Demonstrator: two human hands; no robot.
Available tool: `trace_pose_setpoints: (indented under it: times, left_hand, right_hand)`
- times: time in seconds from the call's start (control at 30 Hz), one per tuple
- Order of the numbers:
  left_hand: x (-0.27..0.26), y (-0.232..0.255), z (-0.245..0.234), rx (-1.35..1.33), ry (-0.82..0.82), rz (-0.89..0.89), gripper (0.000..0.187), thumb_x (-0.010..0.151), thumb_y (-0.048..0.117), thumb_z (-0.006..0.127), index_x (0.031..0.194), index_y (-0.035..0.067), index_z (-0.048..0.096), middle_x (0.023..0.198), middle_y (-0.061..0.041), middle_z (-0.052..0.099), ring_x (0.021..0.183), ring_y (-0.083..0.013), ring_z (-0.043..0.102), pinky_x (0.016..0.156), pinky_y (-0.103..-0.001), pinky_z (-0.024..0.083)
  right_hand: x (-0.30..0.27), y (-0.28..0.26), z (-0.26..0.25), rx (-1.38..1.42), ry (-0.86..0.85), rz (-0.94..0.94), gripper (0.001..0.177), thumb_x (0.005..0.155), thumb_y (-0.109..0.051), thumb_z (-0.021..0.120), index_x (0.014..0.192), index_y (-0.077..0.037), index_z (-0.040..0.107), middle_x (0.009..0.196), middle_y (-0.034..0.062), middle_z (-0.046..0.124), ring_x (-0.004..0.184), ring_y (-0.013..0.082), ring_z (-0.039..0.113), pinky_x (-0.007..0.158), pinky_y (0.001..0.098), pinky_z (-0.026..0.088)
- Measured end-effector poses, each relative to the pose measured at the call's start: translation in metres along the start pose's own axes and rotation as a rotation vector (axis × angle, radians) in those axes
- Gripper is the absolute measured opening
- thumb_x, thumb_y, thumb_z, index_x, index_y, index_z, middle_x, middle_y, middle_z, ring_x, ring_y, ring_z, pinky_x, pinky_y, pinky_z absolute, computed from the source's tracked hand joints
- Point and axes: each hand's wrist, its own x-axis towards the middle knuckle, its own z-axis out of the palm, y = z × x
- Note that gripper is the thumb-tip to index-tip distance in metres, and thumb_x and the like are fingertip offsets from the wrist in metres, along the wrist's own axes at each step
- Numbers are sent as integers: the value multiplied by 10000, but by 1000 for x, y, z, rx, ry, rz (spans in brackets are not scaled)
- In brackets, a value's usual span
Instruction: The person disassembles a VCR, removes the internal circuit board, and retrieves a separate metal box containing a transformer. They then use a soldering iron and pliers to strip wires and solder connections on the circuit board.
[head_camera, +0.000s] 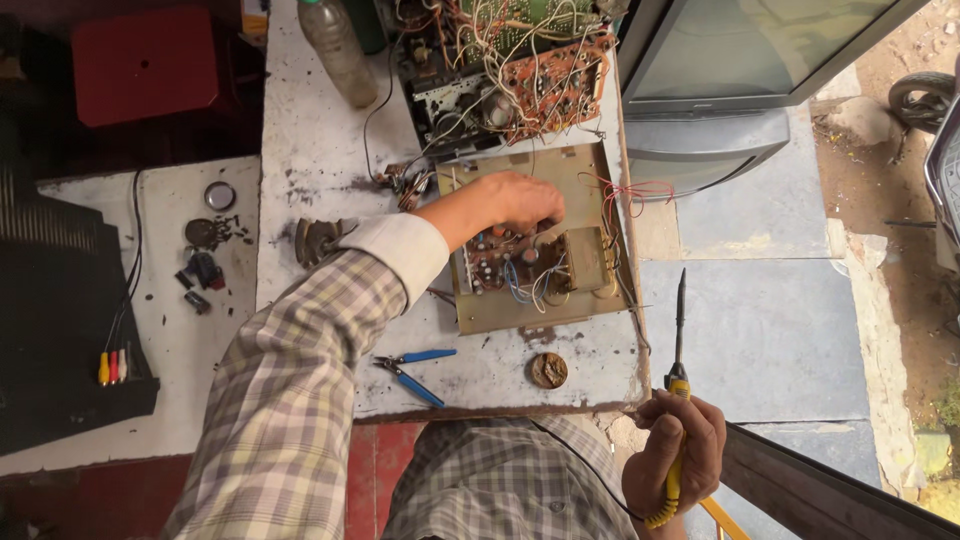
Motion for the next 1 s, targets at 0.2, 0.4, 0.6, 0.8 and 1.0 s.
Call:
trace_pose_setpoints:
  times: [0.2,0.4,0.6,0.8,1.0]
  left_hand:
    - [-15,12,-6,8,16,-17,122,830,-11,678,916,76,679,910,-80,727,668,-254,743,478,-382,600]
    - [-13,13,-2,21,45,-14,134,810,80,765,900,81,667,889,-62,728,677,-259,735,509,-388,589]
    - [10,-3,9,161,122,126,183,740,-28,726,877,92,700,874,-70,736,728,-269,722,555,-422,566]
    - [24,-14,16,167,109,155,212,738,-23,715,909,101,698,907,-72,731,776,-282,743,585,-422,583]
    - [18,-9,13,176,153,176,188,724,71,790,887,104,703,918,-78,739,808,-291,726,626,-434,571]
  right_hand:
    - [-12,3,-4,-15,-21,27,309,1132,-275,531,1196,6,642,1035,94,612,774,109,631,691,244,539]
    - [-17,-2,-1,-13,-35,39,308,1133,-279,537,1211,2,638,1065,103,604,820,114,641,712,250,547]
    - [-18,-7,5,-59,-10,38,323,1137,-298,530,1206,-3,642,1064,102,614,783,105,640,687,234,546]
    - [-16,-9,11,-68,17,21,336,1138,-313,531,1208,-1,638,1075,106,610,769,105,645,678,230,547]
    - [-22,-15,21,-50,54,33,314,1137,-299,542,1204,-9,640,1063,108,607,770,108,641,698,241,541]
